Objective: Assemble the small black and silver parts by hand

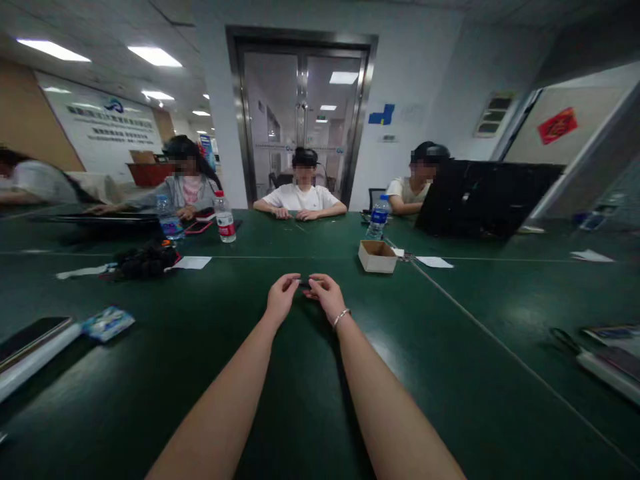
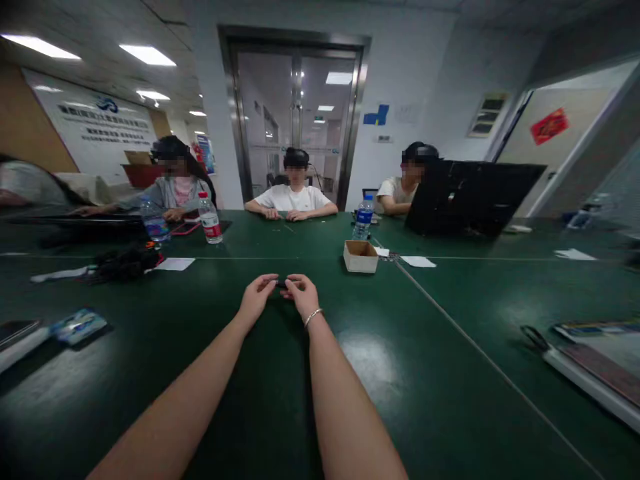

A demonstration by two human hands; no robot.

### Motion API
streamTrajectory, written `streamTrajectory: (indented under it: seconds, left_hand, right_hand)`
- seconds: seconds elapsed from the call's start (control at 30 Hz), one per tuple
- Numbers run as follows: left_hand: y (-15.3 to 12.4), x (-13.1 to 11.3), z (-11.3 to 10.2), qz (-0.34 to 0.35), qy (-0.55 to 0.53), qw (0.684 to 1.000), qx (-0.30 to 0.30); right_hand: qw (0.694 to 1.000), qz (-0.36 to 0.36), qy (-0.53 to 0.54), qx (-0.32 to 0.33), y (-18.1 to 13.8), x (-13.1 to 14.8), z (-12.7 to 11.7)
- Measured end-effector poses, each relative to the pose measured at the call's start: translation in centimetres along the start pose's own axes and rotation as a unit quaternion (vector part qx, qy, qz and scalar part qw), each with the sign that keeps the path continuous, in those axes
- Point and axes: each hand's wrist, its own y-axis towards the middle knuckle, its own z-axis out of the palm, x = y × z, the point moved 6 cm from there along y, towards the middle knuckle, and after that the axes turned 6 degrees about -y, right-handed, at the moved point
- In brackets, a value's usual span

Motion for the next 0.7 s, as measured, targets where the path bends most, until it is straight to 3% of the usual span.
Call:
streamTrajectory:
  seconds: [0.7]
  left_hand:
    - [0.35,1.05,-0.38,-0.009,0.031,0.999,-0.015]
  right_hand:
    - [0.999,0.010,-0.032,-0.027,-0.19,0.20,-0.38]
